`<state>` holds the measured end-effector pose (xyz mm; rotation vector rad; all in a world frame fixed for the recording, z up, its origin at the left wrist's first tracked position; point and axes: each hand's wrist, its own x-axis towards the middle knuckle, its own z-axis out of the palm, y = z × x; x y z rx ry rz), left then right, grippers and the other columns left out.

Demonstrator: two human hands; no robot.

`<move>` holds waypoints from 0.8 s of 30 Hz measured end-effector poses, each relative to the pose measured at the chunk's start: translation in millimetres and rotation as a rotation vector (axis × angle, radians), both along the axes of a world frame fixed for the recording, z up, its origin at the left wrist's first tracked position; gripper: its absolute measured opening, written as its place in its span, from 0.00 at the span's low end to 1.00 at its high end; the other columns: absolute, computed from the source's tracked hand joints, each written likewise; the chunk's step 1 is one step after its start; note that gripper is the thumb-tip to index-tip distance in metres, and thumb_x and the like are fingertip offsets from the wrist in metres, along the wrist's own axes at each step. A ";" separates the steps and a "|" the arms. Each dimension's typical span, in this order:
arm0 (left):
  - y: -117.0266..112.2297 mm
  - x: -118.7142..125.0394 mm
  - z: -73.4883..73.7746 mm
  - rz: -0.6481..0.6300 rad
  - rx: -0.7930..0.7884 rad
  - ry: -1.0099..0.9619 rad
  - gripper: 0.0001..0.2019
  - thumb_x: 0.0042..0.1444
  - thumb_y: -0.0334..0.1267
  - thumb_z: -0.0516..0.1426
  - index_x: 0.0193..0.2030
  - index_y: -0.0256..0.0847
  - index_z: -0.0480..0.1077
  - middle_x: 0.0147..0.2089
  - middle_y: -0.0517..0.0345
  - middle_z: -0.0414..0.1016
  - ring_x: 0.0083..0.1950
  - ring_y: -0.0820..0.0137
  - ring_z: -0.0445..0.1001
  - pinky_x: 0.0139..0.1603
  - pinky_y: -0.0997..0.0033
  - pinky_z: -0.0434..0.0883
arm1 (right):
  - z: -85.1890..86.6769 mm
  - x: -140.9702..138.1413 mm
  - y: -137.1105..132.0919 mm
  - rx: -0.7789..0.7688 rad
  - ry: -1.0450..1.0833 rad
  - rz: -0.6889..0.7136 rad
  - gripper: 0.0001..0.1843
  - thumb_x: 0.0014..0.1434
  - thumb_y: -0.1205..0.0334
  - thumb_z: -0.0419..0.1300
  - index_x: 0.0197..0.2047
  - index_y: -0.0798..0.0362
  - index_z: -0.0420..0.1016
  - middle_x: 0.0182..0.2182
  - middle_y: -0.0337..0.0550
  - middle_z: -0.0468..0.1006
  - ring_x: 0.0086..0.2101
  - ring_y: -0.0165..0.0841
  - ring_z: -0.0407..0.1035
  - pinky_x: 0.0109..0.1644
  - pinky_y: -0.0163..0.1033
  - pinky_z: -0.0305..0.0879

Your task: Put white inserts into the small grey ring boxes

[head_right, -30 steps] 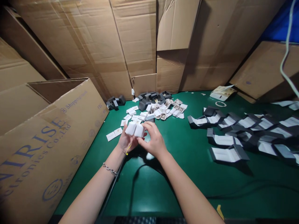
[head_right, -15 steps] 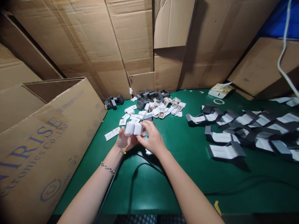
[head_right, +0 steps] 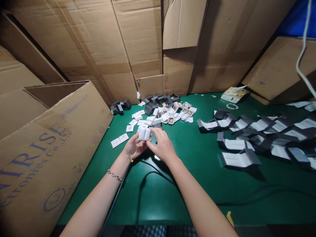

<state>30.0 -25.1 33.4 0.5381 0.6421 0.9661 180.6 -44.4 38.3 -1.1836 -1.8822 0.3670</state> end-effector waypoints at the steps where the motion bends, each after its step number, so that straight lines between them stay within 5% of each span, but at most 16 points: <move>1: 0.1 0.7 0.2 0.009 0.000 0.004 0.14 0.53 0.41 0.56 0.43 0.33 0.69 0.37 0.50 0.77 0.33 0.71 0.76 0.38 0.72 0.72 | -0.9 0.3 0.5 0.009 -0.009 -0.012 0.24 0.51 0.63 0.57 0.53 0.51 0.63 0.49 0.48 0.69 0.49 0.39 0.63 0.54 0.47 0.61; 10: 4.8 2.2 -7.5 0.051 0.016 0.071 0.15 0.50 0.42 0.60 0.39 0.31 0.72 0.35 0.50 0.77 0.33 0.70 0.76 0.38 0.73 0.72 | -5.4 0.9 2.7 0.100 -0.016 -0.047 0.31 0.54 0.59 0.59 0.60 0.50 0.58 0.54 0.50 0.66 0.54 0.41 0.60 0.58 0.50 0.59; 17: 4.2 1.6 -13.5 -0.055 0.112 0.129 0.14 0.46 0.43 0.63 0.37 0.35 0.72 0.33 0.55 0.76 0.33 0.72 0.74 0.37 0.74 0.71 | -5.9 -1.2 -1.2 0.203 -0.025 0.024 0.25 0.58 0.60 0.55 0.59 0.49 0.62 0.52 0.48 0.70 0.52 0.38 0.65 0.57 0.45 0.63; 24: 5.4 1.9 -13.4 -0.024 0.031 0.131 0.17 0.41 0.43 0.66 0.35 0.36 0.72 0.30 0.57 0.75 0.28 0.75 0.72 0.35 0.72 0.72 | -5.3 2.7 1.2 0.142 -0.028 0.067 0.25 0.55 0.61 0.58 0.57 0.48 0.65 0.52 0.48 0.70 0.52 0.38 0.65 0.56 0.45 0.65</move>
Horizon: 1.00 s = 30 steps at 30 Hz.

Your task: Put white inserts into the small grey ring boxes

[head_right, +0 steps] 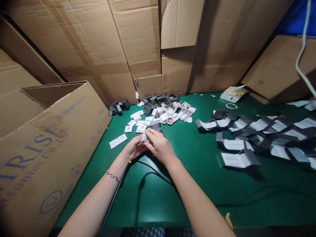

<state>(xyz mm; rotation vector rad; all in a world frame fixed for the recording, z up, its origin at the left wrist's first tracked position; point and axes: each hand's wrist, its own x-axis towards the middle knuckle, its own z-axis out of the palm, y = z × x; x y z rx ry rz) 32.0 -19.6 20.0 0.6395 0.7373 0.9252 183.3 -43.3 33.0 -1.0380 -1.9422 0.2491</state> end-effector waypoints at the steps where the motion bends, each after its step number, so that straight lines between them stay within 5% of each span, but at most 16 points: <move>1: 0.3 0.4 -0.3 0.003 -0.006 0.001 0.17 0.41 0.43 0.66 0.35 0.36 0.72 0.31 0.57 0.75 0.28 0.75 0.72 0.35 0.72 0.72 | 0.2 0.3 0.3 -0.012 0.008 -0.002 0.24 0.55 0.62 0.58 0.57 0.47 0.66 0.52 0.48 0.71 0.52 0.38 0.65 0.56 0.45 0.65; 10: -1.2 4.0 2.5 0.009 -0.015 0.031 0.17 0.42 0.42 0.65 0.39 0.38 0.71 0.31 0.59 0.74 0.29 0.76 0.73 0.34 0.76 0.72 | 3.7 -0.5 2.3 -0.056 0.122 -0.014 0.20 0.53 0.66 0.58 0.50 0.51 0.71 0.47 0.48 0.74 0.48 0.36 0.68 0.52 0.43 0.66; 17: -2.6 3.2 11.5 -0.064 0.137 0.016 0.21 0.42 0.41 0.65 0.44 0.38 0.70 0.36 0.55 0.74 0.33 0.75 0.74 0.35 0.78 0.70 | 9.0 -1.3 0.6 -0.077 0.208 0.041 0.20 0.51 0.68 0.58 0.48 0.49 0.71 0.48 0.45 0.73 0.49 0.34 0.67 0.53 0.42 0.65; 22: -0.7 4.9 9.3 0.031 0.133 0.025 0.28 0.38 0.38 0.67 0.49 0.39 0.67 0.40 0.53 0.74 0.36 0.72 0.75 0.34 0.77 0.70 | 9.4 -3.1 0.0 -0.190 0.323 -0.010 0.22 0.50 0.61 0.61 0.50 0.49 0.70 0.54 0.48 0.68 0.53 0.38 0.63 0.54 0.45 0.63; 30: -1.0 7.8 11.1 0.106 0.127 0.029 0.29 0.36 0.29 0.67 0.48 0.43 0.69 0.44 0.57 0.73 0.40 0.74 0.73 0.39 0.78 0.69 | 3.0 -4.6 7.4 -0.535 0.626 0.016 0.23 0.47 0.59 0.62 0.48 0.50 0.68 0.43 0.46 0.75 0.41 0.35 0.71 0.46 0.44 0.69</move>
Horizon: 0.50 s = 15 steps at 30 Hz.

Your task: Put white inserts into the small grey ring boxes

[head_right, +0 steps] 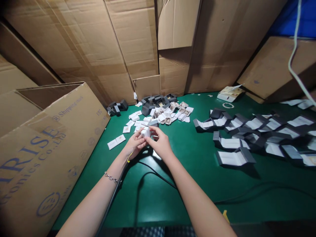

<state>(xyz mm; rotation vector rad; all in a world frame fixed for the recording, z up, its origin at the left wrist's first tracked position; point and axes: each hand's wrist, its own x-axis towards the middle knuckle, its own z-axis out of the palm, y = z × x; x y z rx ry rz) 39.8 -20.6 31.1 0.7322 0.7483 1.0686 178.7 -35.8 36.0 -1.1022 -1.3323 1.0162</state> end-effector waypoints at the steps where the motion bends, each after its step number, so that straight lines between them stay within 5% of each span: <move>1: -0.1 0.2 0.2 0.003 0.006 0.001 0.29 0.35 0.28 0.67 0.48 0.42 0.69 0.44 0.57 0.74 0.41 0.74 0.73 0.39 0.78 0.69 | 0.6 0.3 -0.3 0.002 0.001 0.009 0.22 0.47 0.60 0.62 0.48 0.50 0.69 0.43 0.45 0.75 0.42 0.35 0.71 0.46 0.44 0.69; 8: -1.5 2.4 0.4 -0.018 0.004 0.046 0.32 0.35 0.27 0.67 0.51 0.43 0.67 0.44 0.55 0.75 0.39 0.73 0.73 0.36 0.78 0.66 | 1.0 1.3 -0.7 0.054 -0.014 0.037 0.23 0.45 0.63 0.63 0.47 0.50 0.69 0.44 0.46 0.73 0.42 0.34 0.71 0.46 0.43 0.69; 15: -1.1 3.3 -1.9 -0.009 -0.005 0.019 0.24 0.39 0.29 0.64 0.47 0.40 0.70 0.45 0.54 0.73 0.40 0.73 0.73 0.37 0.77 0.67 | -2.7 3.9 2.2 0.078 -0.088 -0.035 0.26 0.44 0.62 0.64 0.49 0.51 0.67 0.43 0.46 0.71 0.39 0.35 0.70 0.43 0.42 0.70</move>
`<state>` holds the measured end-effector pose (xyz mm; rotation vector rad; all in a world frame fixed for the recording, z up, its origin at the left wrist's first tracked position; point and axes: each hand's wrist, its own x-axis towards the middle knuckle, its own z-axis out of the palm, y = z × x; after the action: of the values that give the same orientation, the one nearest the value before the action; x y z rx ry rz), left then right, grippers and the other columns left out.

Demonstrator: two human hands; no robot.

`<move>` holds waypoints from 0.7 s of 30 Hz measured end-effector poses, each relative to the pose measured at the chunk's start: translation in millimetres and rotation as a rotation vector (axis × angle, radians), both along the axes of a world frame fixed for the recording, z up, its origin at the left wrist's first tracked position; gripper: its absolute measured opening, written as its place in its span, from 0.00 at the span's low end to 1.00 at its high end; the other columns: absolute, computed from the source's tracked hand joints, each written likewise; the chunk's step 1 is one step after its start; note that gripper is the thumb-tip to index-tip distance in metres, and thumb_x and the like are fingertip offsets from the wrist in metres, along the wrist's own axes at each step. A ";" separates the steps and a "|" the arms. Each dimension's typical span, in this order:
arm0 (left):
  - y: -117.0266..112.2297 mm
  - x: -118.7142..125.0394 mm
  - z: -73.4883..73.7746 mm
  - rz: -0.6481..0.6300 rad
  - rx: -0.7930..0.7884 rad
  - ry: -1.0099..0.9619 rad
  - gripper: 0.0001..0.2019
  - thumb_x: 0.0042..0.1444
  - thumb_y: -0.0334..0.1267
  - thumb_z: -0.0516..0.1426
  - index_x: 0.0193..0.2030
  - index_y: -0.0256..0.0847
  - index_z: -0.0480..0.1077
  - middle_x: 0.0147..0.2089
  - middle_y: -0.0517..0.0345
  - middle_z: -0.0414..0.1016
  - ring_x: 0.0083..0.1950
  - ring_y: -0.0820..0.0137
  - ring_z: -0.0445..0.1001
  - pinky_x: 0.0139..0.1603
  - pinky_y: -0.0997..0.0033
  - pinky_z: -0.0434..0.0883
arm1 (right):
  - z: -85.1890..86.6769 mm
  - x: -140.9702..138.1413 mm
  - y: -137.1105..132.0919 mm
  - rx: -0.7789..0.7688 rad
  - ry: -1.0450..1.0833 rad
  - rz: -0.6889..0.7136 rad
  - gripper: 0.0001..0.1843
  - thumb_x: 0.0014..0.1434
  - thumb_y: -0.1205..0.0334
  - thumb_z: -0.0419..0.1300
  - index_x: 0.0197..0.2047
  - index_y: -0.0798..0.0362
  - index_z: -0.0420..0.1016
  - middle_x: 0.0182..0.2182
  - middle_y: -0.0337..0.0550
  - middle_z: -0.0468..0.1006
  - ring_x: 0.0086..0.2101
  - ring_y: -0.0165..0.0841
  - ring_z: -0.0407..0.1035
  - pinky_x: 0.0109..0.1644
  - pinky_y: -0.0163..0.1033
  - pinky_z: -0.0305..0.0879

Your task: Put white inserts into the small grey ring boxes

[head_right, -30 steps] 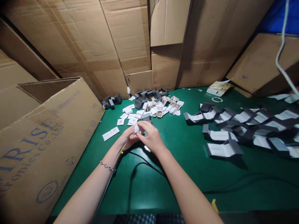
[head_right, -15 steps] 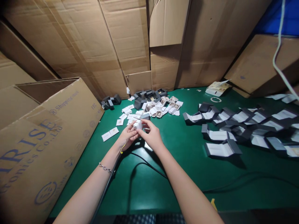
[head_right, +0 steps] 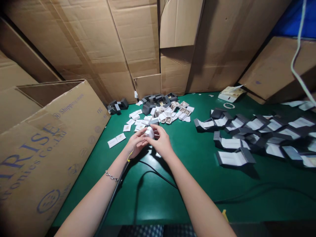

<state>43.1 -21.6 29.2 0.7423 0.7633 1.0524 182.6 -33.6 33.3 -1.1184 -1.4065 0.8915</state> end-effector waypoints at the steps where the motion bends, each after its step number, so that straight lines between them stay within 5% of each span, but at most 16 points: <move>1: 0.1 -0.1 0.0 0.008 0.000 -0.012 0.22 0.40 0.31 0.63 0.45 0.39 0.70 0.44 0.54 0.73 0.38 0.73 0.73 0.36 0.77 0.67 | 0.1 1.0 -0.6 0.059 -0.084 -0.021 0.25 0.45 0.63 0.63 0.49 0.51 0.67 0.43 0.45 0.71 0.40 0.35 0.69 0.44 0.42 0.69; 7: 0.7 -0.4 -3.0 -0.011 0.017 0.069 0.18 0.40 0.44 0.65 0.35 0.35 0.69 0.30 0.58 0.72 0.28 0.78 0.70 0.26 0.81 0.63 | 1.4 3.8 -5.9 0.320 -0.439 -0.068 0.27 0.48 0.69 0.58 0.53 0.47 0.65 0.43 0.45 0.68 0.44 0.37 0.65 0.49 0.44 0.65; 13: 1.0 -0.2 -11.4 -0.149 0.027 0.132 0.19 0.38 0.46 0.66 0.30 0.34 0.69 0.27 0.60 0.70 0.27 0.78 0.69 0.27 0.80 0.63 | 1.4 4.4 -6.1 0.318 -0.390 -0.139 0.26 0.50 0.66 0.59 0.53 0.46 0.64 0.43 0.45 0.68 0.44 0.38 0.65 0.48 0.44 0.64; 21: 2.6 -1.0 -8.6 -0.075 -0.018 0.067 0.18 0.41 0.46 0.65 0.33 0.35 0.69 0.27 0.61 0.69 0.26 0.80 0.67 0.25 0.81 0.61 | 3.0 5.6 -3.4 0.257 -0.301 -0.087 0.22 0.48 0.60 0.63 0.48 0.48 0.69 0.43 0.45 0.71 0.43 0.37 0.67 0.47 0.43 0.66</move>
<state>42.1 -19.1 20.6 0.7884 0.7953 0.9556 188.2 -37.0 36.3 -1.1371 -1.6506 0.4757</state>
